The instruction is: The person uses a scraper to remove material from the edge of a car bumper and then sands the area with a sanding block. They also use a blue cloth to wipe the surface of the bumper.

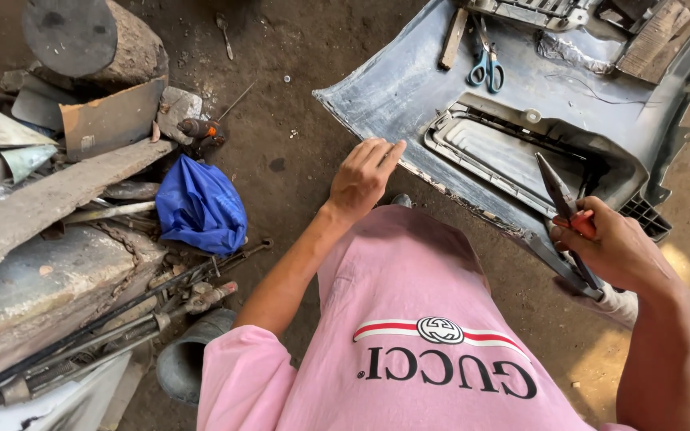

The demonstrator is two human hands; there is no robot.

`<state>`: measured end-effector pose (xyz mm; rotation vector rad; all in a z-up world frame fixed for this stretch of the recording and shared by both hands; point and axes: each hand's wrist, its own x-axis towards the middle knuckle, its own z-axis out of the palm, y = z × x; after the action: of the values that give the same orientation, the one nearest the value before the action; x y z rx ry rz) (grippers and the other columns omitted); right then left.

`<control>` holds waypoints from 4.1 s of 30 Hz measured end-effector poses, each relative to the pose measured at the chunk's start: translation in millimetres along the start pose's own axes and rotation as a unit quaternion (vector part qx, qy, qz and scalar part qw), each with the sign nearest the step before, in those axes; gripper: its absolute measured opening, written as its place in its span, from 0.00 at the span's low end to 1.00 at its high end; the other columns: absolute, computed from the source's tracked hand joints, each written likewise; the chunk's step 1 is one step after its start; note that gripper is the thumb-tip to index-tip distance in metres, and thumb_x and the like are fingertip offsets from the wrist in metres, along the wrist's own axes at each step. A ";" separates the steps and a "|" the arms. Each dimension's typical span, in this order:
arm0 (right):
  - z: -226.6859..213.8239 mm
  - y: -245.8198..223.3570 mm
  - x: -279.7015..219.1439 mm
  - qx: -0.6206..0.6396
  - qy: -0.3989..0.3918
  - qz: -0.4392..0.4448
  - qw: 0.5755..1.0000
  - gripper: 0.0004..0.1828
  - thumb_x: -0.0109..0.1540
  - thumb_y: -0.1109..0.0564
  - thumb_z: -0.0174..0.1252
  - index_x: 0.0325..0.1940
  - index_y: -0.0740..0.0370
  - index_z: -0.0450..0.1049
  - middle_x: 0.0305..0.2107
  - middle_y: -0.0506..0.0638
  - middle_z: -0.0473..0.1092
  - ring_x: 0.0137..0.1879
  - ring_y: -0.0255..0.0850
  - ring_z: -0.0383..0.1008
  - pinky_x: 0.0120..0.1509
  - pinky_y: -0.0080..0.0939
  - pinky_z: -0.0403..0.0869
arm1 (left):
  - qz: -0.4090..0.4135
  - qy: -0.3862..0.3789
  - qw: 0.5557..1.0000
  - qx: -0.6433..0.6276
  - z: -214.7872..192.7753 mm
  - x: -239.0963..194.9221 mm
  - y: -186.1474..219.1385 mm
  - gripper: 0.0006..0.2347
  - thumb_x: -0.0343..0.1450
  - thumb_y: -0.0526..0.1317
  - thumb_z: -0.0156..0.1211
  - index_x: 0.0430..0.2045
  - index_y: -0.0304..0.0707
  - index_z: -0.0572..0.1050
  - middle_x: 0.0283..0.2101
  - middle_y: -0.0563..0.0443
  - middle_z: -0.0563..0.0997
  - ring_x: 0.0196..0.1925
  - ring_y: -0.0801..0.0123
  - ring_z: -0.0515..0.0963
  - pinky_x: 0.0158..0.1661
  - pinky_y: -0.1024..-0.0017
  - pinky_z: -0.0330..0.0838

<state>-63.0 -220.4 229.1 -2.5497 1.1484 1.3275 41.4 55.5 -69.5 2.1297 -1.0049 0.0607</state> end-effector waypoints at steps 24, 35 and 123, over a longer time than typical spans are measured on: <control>14.1 -0.5 -12.1 0.051 0.041 0.016 0.998 0.26 0.64 0.40 0.61 0.58 0.58 0.72 0.34 0.61 0.79 0.39 0.54 0.80 0.44 0.54 0.74 | -0.005 -0.048 0.989 -0.139 -20.8 17.9 -30.2 0.16 0.65 0.43 0.73 0.44 0.39 0.82 0.43 0.52 0.83 0.48 0.65 0.79 0.58 0.60 0.69; 18.8 1.5 -11.7 0.034 0.071 -0.007 0.997 0.23 0.64 0.43 0.63 0.55 0.60 0.74 0.35 0.62 0.78 0.40 0.56 0.78 0.44 0.54 0.73 | -0.063 -0.094 0.970 -0.215 -53.9 43.7 -26.2 0.11 0.62 0.44 0.75 0.31 0.42 0.82 0.36 0.52 0.79 0.45 0.60 0.76 0.56 0.59 0.62; 72.1 -234.8 475.0 0.259 0.175 0.198 0.929 0.35 0.55 0.36 0.67 0.60 0.56 0.72 0.51 0.62 0.70 0.57 0.60 0.71 0.60 0.56 0.72 | -0.053 -0.408 0.821 -0.395 58.8 240.0 -230.2 0.08 0.68 0.37 0.64 0.39 0.37 0.80 0.50 0.49 0.80 0.53 0.53 0.76 0.53 0.61 0.70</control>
<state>205.1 -305.5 -225.7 -2.2681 1.8558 0.4849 346.9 -45.6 -171.9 1.3773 -1.0835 -1.2107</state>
